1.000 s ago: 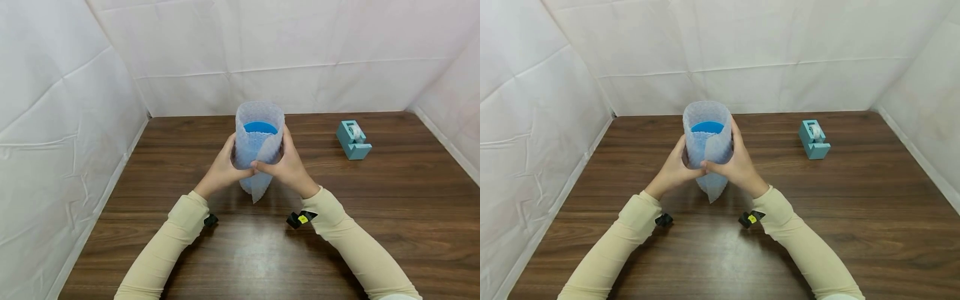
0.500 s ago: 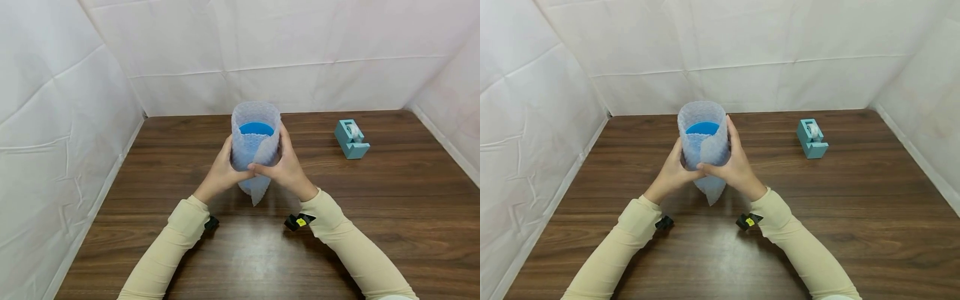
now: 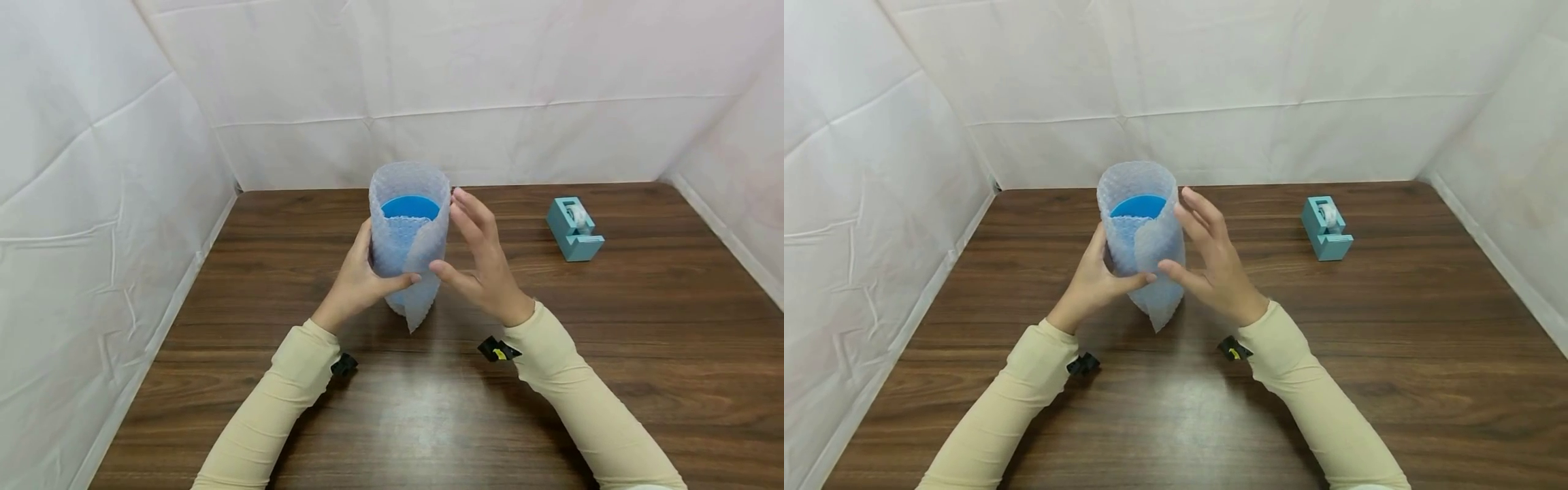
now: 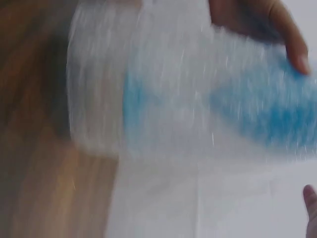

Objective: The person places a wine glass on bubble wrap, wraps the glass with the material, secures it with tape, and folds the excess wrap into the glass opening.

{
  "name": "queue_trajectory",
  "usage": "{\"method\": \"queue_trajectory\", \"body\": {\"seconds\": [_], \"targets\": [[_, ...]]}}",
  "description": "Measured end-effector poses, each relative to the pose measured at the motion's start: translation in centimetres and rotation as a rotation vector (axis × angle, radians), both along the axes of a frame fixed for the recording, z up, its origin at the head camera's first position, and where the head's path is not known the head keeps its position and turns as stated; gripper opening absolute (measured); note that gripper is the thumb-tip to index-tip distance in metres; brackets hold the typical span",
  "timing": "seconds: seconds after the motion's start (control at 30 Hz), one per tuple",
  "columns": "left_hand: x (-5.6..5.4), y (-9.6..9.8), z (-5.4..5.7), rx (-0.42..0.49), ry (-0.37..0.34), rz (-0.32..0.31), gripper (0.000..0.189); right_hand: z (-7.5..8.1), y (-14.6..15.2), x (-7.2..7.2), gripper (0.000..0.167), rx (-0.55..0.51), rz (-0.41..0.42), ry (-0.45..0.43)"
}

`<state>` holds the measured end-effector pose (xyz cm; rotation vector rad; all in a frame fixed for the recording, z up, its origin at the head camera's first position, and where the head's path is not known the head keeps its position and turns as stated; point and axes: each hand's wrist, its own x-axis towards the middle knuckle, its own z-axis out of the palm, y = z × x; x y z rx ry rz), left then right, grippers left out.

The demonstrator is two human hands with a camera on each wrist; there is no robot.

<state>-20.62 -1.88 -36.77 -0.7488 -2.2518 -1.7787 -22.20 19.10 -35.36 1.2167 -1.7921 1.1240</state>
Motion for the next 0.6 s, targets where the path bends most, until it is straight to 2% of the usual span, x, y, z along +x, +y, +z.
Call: {"method": "queue_trajectory", "body": {"seconds": [0.07,0.17,0.4,0.6], "targets": [[-0.04,-0.07,-0.12,0.000,-0.002,-0.005,0.098,0.14,0.24,-0.24,0.059,0.041,-0.023,0.127],[-0.04,-0.06,-0.21,0.013,-0.007,-0.025,0.098,0.27,0.45,-0.45,0.055,0.105,-0.029,0.224],[-0.23,0.08,-0.54,0.026,0.023,-0.069,0.097,-0.10,0.70,-0.63,0.060,0.265,-0.076,0.277],[-0.41,0.03,-0.73,0.025,0.085,-0.082,0.097,-0.15,0.70,-0.62,0.050,0.280,-0.091,0.321]]}}
